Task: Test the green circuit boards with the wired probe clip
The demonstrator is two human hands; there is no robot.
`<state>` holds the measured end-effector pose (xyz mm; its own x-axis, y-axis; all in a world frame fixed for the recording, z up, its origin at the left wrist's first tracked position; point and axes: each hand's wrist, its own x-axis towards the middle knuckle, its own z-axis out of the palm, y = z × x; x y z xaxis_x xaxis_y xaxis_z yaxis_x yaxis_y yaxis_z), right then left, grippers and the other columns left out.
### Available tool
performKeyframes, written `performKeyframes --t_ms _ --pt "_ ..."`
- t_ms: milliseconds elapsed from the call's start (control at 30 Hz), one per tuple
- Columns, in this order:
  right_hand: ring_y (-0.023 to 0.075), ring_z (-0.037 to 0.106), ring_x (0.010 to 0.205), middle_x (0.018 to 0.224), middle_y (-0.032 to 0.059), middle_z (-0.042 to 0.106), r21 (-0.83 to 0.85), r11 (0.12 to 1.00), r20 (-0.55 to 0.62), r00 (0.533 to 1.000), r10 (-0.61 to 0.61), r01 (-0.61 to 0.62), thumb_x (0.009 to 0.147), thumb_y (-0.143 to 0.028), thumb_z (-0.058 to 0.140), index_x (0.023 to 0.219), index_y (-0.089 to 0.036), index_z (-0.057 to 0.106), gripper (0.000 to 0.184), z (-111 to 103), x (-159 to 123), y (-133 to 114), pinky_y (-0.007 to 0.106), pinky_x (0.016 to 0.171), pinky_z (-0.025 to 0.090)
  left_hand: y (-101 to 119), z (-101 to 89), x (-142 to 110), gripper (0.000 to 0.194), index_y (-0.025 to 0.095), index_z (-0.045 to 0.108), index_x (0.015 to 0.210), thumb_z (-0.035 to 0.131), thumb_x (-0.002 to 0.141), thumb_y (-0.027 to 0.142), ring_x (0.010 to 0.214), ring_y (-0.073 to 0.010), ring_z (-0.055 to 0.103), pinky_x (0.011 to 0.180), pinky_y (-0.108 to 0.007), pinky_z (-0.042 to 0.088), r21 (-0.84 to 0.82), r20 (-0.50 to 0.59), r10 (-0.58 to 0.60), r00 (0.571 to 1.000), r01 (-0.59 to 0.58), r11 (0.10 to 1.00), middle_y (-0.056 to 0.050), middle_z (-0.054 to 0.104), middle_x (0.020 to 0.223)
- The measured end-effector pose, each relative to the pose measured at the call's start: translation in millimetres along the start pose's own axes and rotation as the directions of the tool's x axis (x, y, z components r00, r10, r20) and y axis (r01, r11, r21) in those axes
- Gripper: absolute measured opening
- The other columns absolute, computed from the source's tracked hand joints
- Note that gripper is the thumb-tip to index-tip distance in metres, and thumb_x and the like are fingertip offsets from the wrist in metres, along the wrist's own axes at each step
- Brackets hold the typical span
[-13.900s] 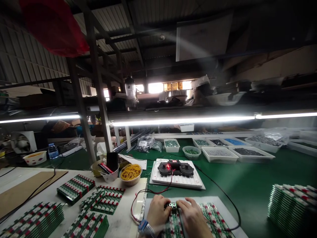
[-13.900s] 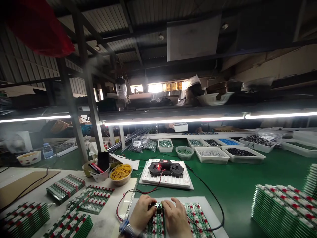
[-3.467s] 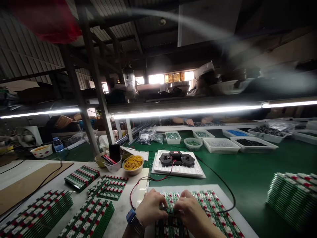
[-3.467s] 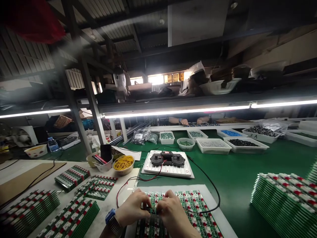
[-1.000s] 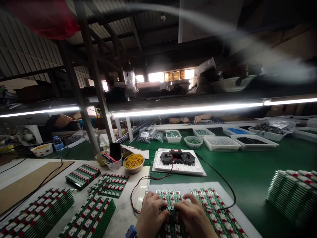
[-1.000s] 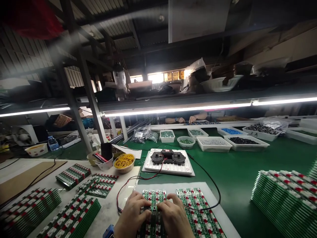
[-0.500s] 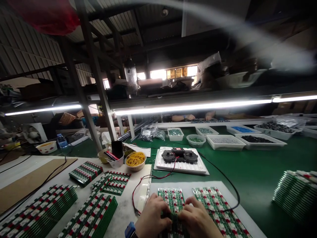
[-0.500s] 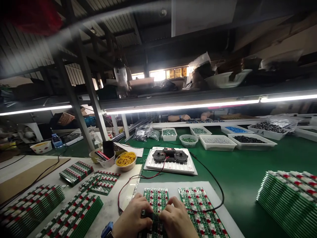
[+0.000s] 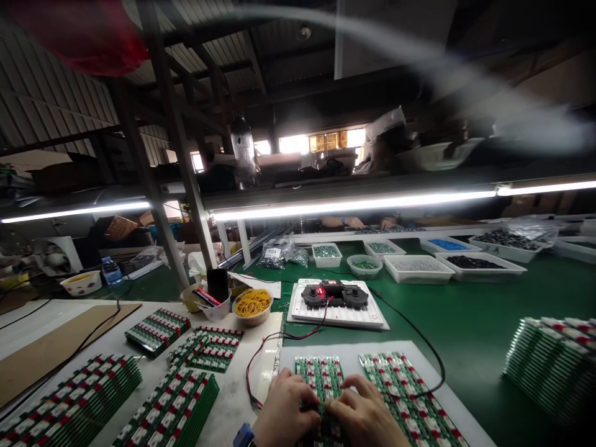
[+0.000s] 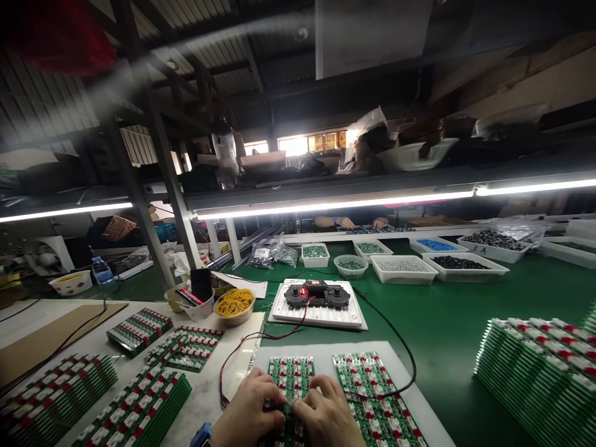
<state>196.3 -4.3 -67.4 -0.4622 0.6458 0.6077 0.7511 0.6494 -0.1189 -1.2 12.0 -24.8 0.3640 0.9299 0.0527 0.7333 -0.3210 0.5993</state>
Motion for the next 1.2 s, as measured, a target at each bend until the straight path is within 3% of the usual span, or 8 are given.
performKeyframes --t_ms 200,533,1000,1200 --pt "0.0228 0.054 0.097 0.079 -0.0045 0.064 -0.069 0.995 0.035 0.997 -0.063 0.065 0.077 -0.01 0.064 0.101 -0.035 0.062 0.035 -1 2 5 0.037 0.09 0.035 1 0.9 0 0.019 0.026 0.073 0.082 0.068 0.065 0.019 0.092 -0.0211 0.05 0.085 -0.032 0.037 0.057 0.0 -0.018 1.0 0.018 0.998 0.002 0.067 0.085" --pt "0.0216 0.055 0.103 0.086 -0.0077 0.067 -0.032 0.999 -0.068 0.997 0.034 -0.036 0.072 -0.004 0.061 0.086 -0.028 0.059 0.027 7 -2 10 0.035 0.095 0.034 -7 9.3 8 0.025 0.025 0.073 0.089 0.068 0.065 0.018 0.096 -0.0238 0.052 0.087 -0.034 0.038 0.117 -0.018 0.028 0.999 -0.026 0.993 -0.002 0.068 0.089" --pt "0.0219 0.055 0.099 0.082 -0.0089 0.067 -0.046 0.997 -0.039 0.997 0.061 -0.063 0.075 -0.001 0.057 0.083 -0.028 0.058 0.028 11 -5 13 0.039 0.095 0.028 -23 12.8 10 0.033 0.025 0.071 0.097 0.057 0.07 0.012 0.1 -0.025 0.052 0.089 -0.036 0.04 0.086 0.04 0.085 0.996 -0.088 0.992 -0.003 0.067 0.095" --pt "0.0212 0.056 0.101 0.085 -0.0105 0.068 -0.041 0.997 -0.033 0.997 0.065 -0.066 0.071 0.002 0.056 0.085 -0.028 0.056 0.033 14 -6 13 0.038 0.098 0.025 -13 10.7 9 0.025 0.025 0.072 0.093 0.064 0.07 0.022 0.101 -0.0254 0.052 0.088 -0.036 0.04 0.099 0.022 0.008 1.0 -0.01 0.995 -0.004 0.065 0.095"
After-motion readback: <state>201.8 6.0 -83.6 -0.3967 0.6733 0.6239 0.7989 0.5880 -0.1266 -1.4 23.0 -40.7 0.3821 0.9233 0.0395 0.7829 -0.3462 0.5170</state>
